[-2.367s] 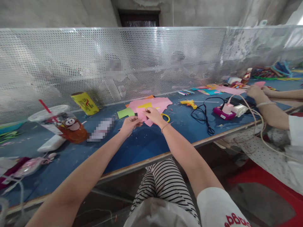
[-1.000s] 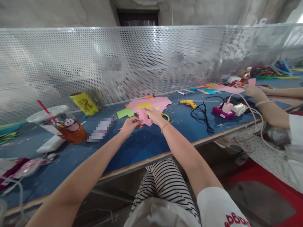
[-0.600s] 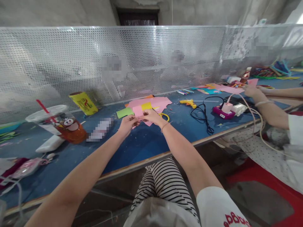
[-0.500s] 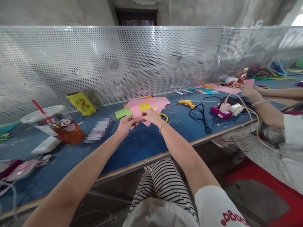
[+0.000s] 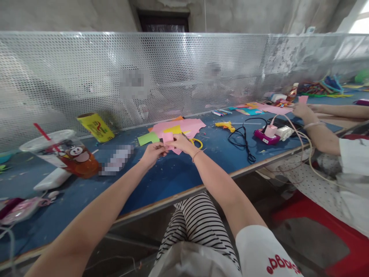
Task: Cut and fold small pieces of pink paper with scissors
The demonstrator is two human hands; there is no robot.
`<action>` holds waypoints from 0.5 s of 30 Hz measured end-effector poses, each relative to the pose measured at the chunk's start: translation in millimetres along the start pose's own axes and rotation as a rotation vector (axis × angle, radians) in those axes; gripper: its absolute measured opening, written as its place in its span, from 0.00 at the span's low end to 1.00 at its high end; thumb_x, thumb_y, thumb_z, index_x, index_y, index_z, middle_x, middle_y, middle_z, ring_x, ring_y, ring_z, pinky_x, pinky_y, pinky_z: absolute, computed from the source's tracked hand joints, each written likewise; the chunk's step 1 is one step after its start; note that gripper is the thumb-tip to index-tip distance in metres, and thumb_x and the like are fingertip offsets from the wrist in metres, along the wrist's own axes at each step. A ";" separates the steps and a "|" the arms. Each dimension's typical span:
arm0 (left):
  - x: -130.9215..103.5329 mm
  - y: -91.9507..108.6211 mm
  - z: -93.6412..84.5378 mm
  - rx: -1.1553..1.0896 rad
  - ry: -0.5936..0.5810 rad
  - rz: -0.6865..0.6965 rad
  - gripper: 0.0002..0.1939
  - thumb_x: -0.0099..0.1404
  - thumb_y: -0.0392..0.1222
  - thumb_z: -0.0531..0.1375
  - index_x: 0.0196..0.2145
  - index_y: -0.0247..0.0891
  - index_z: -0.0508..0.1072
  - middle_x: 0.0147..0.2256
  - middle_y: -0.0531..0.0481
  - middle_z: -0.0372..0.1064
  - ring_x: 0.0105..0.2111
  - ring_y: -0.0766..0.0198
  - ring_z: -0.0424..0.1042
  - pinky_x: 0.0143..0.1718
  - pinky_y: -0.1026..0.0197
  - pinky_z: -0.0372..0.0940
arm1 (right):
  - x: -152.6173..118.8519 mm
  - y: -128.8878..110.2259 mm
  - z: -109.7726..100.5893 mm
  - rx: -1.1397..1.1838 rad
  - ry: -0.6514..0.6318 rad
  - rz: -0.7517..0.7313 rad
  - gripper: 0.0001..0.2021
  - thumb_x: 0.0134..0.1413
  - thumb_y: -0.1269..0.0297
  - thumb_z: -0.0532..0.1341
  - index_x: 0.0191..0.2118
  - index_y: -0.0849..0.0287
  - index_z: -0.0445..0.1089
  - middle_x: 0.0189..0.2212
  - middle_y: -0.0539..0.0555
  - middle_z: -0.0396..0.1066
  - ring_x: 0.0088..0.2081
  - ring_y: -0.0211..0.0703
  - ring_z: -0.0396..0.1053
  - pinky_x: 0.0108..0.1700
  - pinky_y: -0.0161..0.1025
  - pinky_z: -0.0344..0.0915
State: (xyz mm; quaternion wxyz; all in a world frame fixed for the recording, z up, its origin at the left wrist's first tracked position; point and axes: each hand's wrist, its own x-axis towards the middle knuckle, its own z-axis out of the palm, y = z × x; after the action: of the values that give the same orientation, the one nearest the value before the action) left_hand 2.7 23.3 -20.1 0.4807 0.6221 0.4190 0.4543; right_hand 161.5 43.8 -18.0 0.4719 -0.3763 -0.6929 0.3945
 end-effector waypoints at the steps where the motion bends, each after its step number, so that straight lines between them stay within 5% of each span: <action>1: -0.8 0.7 0.8 0.004 -0.009 -0.003 0.13 0.46 0.45 0.65 0.25 0.33 0.69 0.20 0.51 0.69 0.17 0.72 0.64 0.19 0.68 0.57 | -0.3 -0.3 0.1 -0.020 0.013 0.004 0.13 0.37 0.58 0.62 0.24 0.63 0.63 0.18 0.45 0.58 0.19 0.28 0.52 0.21 0.30 0.50; 15: 1.6 2.8 3.1 -0.029 -0.020 -0.021 0.14 0.44 0.46 0.66 0.24 0.33 0.68 0.20 0.51 0.69 0.17 0.72 0.64 0.20 0.68 0.59 | 4.3 2.6 -2.8 0.269 0.188 0.038 0.14 0.38 0.54 0.59 0.20 0.61 0.63 0.17 0.46 0.59 0.21 0.33 0.59 0.26 0.32 0.57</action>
State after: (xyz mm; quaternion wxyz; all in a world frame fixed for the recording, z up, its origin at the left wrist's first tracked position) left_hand 6.4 23.6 -17.5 0.4987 0.6151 0.4141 0.4489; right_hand 163.4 49.2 -18.1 0.5731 -0.3582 -0.5795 0.4555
